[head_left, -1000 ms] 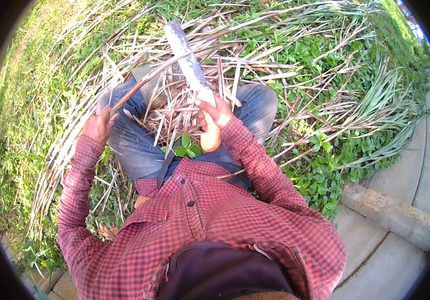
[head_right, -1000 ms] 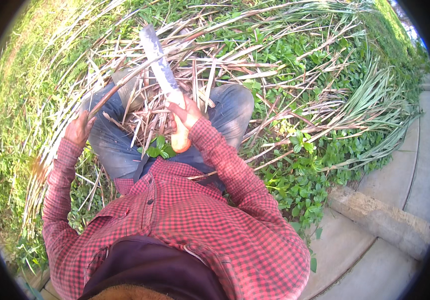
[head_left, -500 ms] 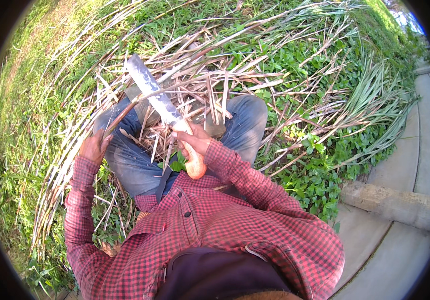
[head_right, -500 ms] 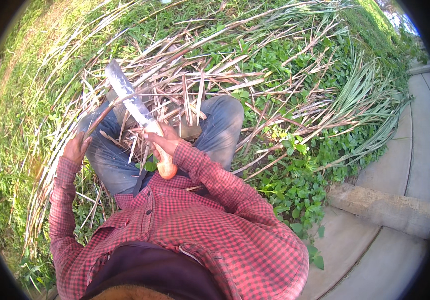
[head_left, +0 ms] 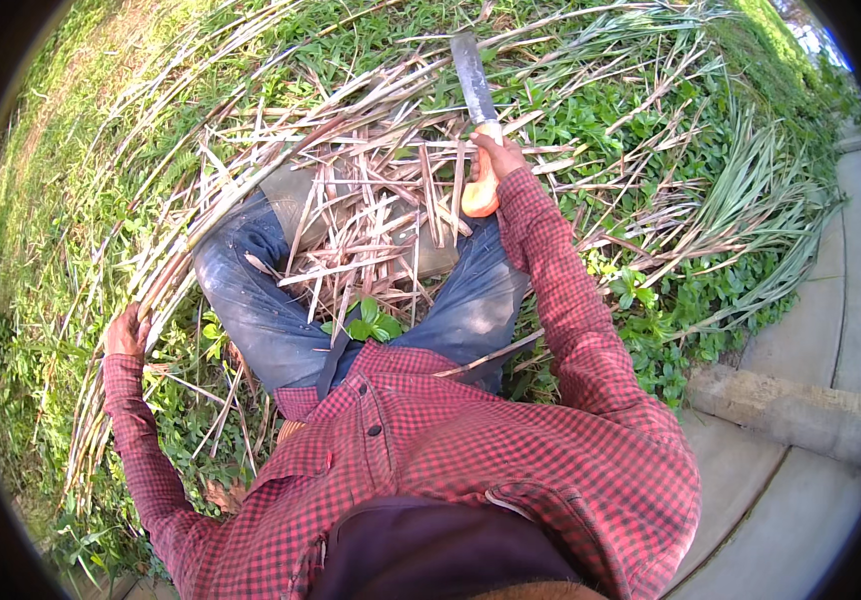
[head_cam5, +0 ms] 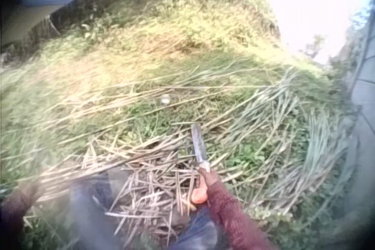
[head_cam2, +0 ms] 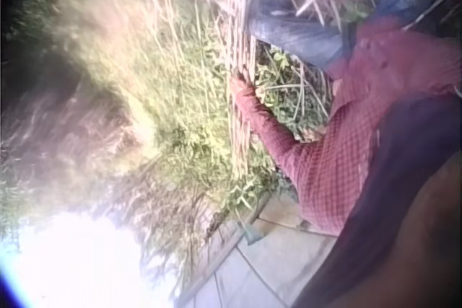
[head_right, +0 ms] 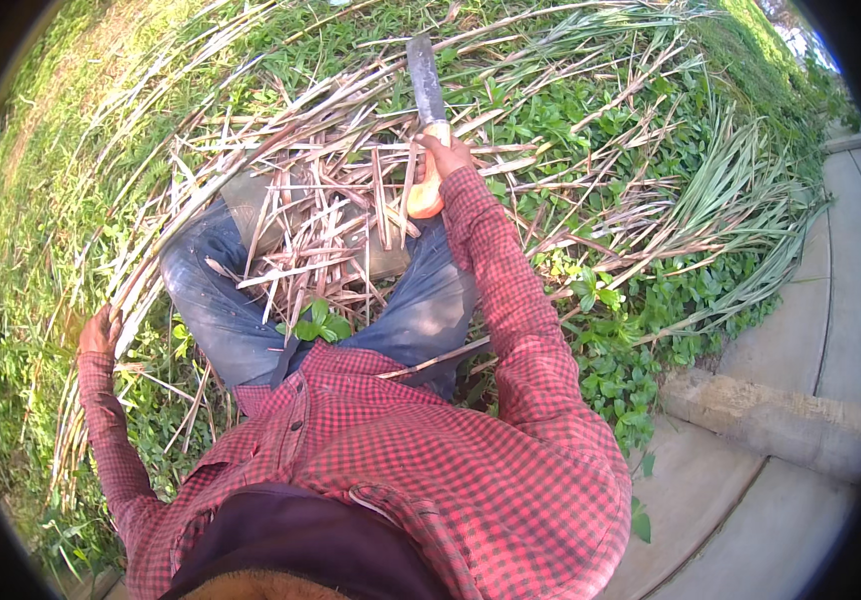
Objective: The person sits on the ground and uses a machete to chop long, thin sticks into smaller pieces. They hold the sticks with one hand and strike them with the tool in the other, accumulating a pile of cut debris.
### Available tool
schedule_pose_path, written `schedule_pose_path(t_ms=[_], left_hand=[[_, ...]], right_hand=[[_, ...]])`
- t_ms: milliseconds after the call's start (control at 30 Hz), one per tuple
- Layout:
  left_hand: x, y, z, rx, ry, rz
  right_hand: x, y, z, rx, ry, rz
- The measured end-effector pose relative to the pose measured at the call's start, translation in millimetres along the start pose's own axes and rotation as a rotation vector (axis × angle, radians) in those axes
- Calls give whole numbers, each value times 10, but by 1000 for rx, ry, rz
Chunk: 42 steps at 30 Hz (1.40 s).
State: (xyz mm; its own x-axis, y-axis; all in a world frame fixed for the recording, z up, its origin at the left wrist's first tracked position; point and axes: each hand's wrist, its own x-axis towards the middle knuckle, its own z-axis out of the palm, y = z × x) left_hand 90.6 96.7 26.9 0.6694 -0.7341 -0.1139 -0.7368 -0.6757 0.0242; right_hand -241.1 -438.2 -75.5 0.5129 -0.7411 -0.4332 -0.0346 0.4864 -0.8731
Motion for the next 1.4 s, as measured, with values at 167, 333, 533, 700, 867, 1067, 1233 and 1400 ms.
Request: schedule_pose_path(t_ms=[167, 333, 533, 700, 867, 1067, 1233, 1400], left_hand=[[141, -18, 116, -220, -61, -49], [252, -104, 102, -262, -138, -58], [-27, -24, 63, 21, -73, -175], [-103, 390, -240, 283, -75, -141], [704, 1202, -69, 204, 434, 176], [1387, 1782, 458, -50, 46, 26], [1435, 1801, 631, 158, 322, 138], [1581, 1619, 638, 55, 110, 191]], right_hand=[[174, 163, 199, -22, -47, 69], [-676, 794, 877, -84, -548, 117], [-690, 602, 906, -98, -474, 175], [-339, 416, 622, -52, -64, 30], [-592, 677, 734, -169, -353, 118], [-553, 509, 538, -6, -251, 136], [-458, 432, 525, 42, -24, 81], [-860, 690, 704, -32, -410, 161]])
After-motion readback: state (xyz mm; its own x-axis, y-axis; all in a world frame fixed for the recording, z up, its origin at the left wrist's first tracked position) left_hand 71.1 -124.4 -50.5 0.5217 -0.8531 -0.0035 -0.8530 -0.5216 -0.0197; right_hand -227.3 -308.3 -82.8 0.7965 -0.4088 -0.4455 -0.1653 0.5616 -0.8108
